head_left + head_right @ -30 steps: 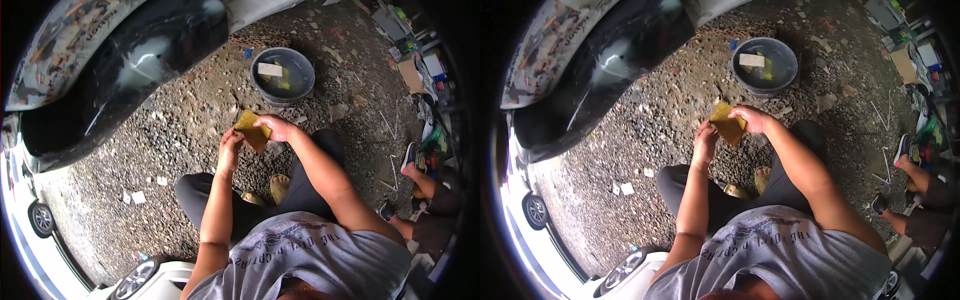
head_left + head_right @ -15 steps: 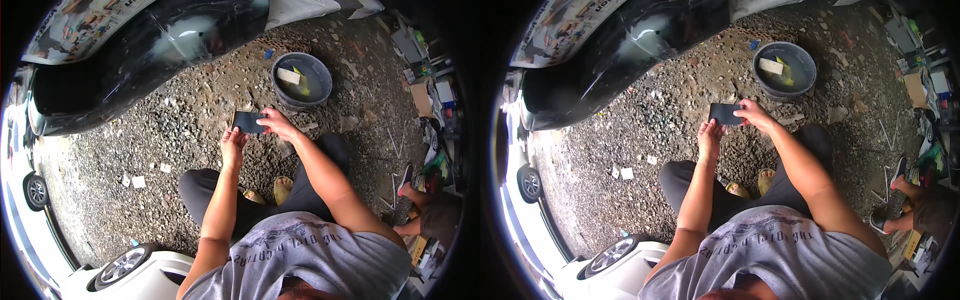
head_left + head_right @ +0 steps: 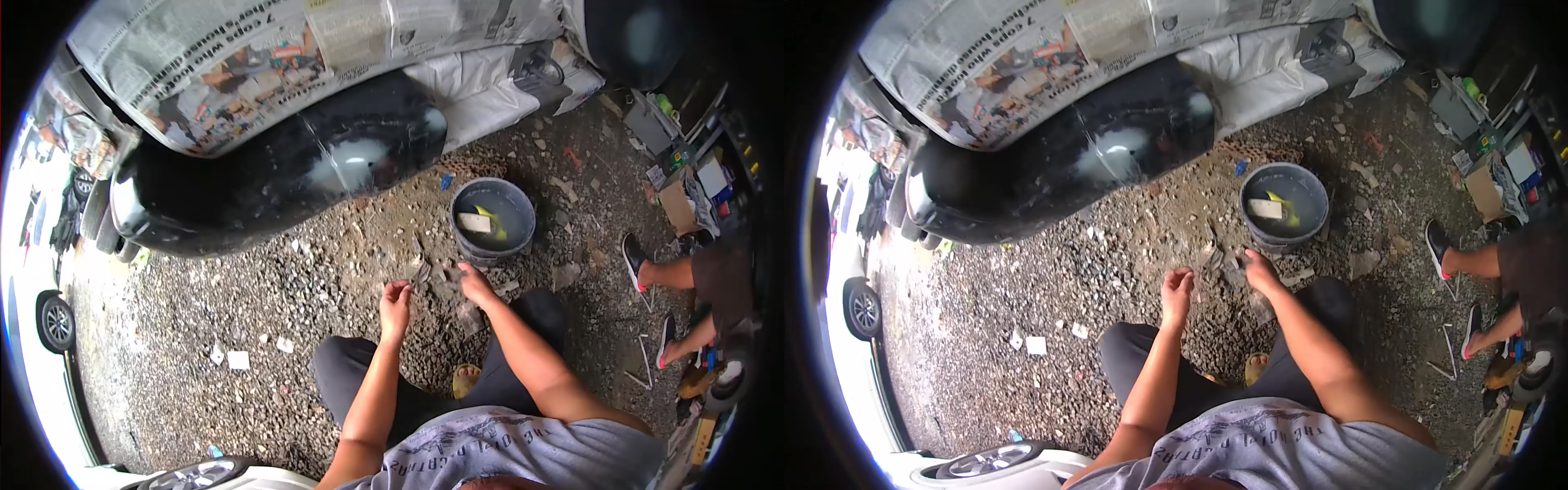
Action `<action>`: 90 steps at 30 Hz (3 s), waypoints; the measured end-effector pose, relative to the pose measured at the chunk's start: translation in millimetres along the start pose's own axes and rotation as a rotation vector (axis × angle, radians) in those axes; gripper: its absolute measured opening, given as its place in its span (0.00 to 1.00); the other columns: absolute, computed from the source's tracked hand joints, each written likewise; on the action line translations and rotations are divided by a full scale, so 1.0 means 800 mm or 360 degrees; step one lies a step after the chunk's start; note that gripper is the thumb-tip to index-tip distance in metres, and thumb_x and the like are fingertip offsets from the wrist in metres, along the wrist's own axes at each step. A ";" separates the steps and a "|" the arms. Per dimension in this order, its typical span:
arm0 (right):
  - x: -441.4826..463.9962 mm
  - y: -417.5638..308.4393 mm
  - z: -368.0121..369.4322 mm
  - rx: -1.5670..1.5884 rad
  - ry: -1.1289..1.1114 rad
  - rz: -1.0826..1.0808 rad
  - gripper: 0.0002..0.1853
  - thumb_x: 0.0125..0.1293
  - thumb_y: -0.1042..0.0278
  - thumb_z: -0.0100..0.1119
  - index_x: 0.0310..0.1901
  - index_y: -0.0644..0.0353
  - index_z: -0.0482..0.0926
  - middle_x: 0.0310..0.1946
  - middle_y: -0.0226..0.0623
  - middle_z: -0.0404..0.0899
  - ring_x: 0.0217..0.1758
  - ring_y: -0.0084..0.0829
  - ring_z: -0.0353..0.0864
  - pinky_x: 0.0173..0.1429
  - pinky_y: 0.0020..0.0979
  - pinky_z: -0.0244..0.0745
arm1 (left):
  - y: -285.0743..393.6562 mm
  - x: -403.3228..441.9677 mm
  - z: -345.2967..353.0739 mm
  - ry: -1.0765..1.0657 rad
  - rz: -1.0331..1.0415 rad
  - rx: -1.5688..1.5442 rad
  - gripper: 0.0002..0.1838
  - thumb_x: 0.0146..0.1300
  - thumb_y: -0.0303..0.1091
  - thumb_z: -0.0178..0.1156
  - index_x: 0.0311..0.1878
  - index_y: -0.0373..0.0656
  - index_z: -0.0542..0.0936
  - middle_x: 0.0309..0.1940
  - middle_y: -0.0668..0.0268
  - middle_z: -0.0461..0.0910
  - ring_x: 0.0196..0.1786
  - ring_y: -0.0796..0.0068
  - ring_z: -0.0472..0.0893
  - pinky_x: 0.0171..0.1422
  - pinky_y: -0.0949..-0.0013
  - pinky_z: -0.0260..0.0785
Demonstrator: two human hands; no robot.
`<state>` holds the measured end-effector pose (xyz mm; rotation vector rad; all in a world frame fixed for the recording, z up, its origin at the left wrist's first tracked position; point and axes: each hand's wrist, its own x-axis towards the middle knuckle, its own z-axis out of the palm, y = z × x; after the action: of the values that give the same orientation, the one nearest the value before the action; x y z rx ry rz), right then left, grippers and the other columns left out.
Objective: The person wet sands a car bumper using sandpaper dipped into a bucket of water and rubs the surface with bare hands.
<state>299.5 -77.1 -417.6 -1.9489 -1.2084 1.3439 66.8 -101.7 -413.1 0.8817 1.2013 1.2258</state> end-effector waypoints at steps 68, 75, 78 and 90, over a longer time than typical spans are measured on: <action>-0.063 -0.469 -0.125 -0.1279 0.0305 -0.1525 0.41 0.84 0.39 0.31 0.77 0.74 0.60 0.83 0.56 0.52 0.88 0.49 0.46 0.89 0.43 0.42 | 0.584 0.062 -0.170 0.1580 0.2016 0.2005 0.16 0.67 0.38 0.61 0.54 0.42 0.79 0.52 0.55 0.79 0.59 0.48 0.76 0.67 0.49 0.65; -0.050 -0.474 -0.116 -0.1153 0.0354 -0.1450 0.41 0.84 0.41 0.32 0.77 0.75 0.60 0.83 0.56 0.51 0.88 0.49 0.45 0.89 0.42 0.42 | 0.585 0.064 -0.174 0.1610 0.2069 0.2092 0.14 0.70 0.40 0.60 0.53 0.42 0.80 0.50 0.57 0.81 0.57 0.50 0.78 0.66 0.51 0.67; -0.108 -0.422 -0.123 -0.1277 0.0409 -0.1517 0.39 0.84 0.42 0.34 0.77 0.74 0.60 0.83 0.56 0.51 0.88 0.48 0.45 0.89 0.41 0.41 | 0.584 0.064 -0.170 0.1651 0.2030 0.2056 0.14 0.70 0.40 0.59 0.53 0.43 0.80 0.50 0.57 0.81 0.58 0.50 0.78 0.66 0.51 0.67; -0.055 -0.411 -0.159 0.0611 -0.0294 -0.1369 0.32 0.84 0.50 0.44 0.77 0.69 0.65 0.80 0.46 0.62 0.86 0.33 0.54 0.88 0.36 0.45 | 0.585 0.068 -0.168 0.1670 0.2022 0.2046 0.16 0.65 0.40 0.60 0.53 0.45 0.80 0.53 0.57 0.81 0.58 0.49 0.77 0.65 0.49 0.67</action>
<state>280.6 59.5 -90.2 -0.8703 -1.4867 1.1594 -166.4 17.9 0.8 2.3352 2.5568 1.9789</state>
